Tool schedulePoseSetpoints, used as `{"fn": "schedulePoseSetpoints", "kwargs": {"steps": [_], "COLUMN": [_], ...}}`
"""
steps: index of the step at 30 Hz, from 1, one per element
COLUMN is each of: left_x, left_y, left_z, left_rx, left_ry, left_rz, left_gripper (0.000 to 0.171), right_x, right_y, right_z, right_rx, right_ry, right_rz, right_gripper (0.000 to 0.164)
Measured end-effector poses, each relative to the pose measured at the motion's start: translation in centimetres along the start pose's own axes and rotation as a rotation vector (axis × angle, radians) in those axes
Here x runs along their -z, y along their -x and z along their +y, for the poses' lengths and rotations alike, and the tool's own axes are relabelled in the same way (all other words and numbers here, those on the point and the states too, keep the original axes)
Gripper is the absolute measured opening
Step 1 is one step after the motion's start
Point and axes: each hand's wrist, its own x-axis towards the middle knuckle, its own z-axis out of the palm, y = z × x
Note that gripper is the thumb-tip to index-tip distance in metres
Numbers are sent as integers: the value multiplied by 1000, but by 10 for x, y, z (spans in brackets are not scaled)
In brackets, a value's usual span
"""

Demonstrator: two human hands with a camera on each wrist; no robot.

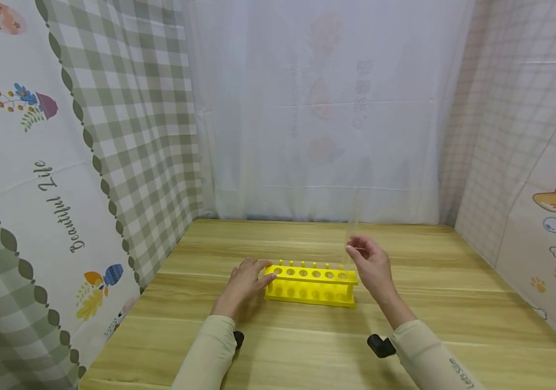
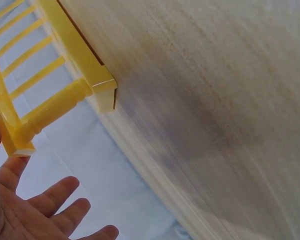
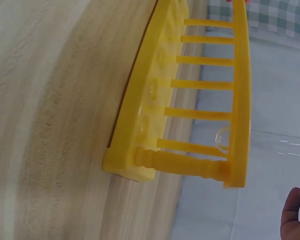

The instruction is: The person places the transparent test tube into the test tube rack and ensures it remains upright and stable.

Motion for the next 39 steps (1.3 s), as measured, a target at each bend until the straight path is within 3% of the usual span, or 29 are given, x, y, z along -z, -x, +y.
{"fn": "schedulePoseSetpoints", "kwargs": {"steps": [12, 29, 39], "left_x": [1, 0, -1], "left_y": [0, 1, -1], "left_z": [-2, 0, 2], "left_rx": [-10, -27, -23], "left_ry": [-6, -10, -11], "left_rz": [1, 6, -10], "left_gripper": [48, 48, 48], "right_x": [-2, -4, -2], "right_y": [9, 18, 20], "right_z": [16, 28, 30], "right_rx": [18, -52, -36], "right_ry": [111, 195, 254], "right_rz": [-97, -102, -107], "right_gripper": [37, 37, 40]}}
